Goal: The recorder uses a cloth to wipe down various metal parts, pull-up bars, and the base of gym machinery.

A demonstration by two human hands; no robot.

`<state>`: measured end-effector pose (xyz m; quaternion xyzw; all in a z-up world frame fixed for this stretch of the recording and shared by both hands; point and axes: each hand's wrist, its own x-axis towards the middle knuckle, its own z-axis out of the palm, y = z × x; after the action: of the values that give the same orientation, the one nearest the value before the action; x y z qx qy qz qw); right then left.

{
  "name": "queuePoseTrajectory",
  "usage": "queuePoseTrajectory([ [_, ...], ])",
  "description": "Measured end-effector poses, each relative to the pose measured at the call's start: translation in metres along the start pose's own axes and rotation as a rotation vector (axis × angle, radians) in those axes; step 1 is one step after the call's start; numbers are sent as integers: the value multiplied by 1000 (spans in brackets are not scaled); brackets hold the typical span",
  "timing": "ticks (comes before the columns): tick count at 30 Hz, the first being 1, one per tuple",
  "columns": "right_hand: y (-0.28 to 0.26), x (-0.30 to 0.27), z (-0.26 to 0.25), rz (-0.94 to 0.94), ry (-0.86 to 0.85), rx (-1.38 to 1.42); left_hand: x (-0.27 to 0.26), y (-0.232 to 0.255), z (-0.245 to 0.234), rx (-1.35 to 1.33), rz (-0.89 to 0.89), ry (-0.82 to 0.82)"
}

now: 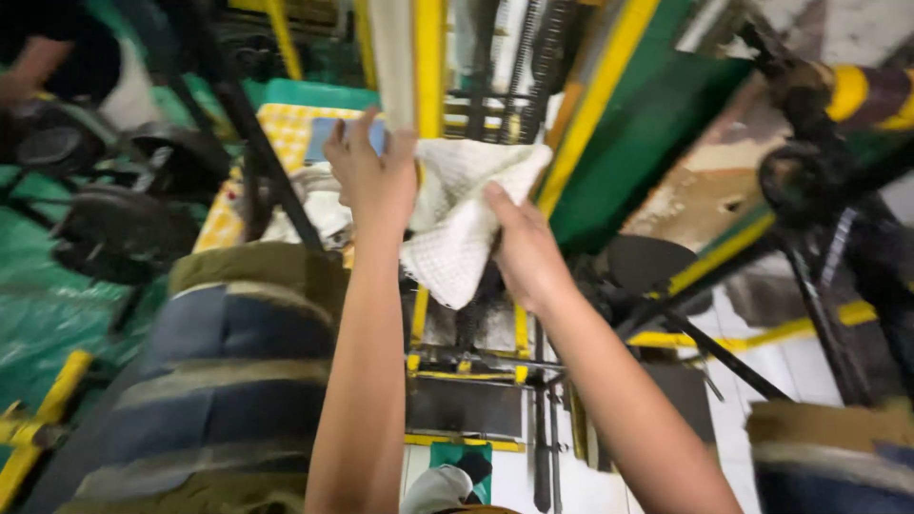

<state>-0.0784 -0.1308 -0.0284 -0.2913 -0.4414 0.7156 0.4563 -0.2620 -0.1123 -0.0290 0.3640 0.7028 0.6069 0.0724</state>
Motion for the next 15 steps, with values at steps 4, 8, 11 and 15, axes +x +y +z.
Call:
queuePoseTrajectory([
  [4,-25,-29,-47,-44,117,109,-49,-5,37,-255,126,-208],
  [8,-31,-50,-89,-38,293,97,-107,-2,86,-372,211,-463],
  [11,-25,-57,-116,-65,313,-52,-142,24,87,-447,-44,-827],
  [15,-32,-67,-135,-91,274,-214,-152,22,98,-354,34,-953],
])
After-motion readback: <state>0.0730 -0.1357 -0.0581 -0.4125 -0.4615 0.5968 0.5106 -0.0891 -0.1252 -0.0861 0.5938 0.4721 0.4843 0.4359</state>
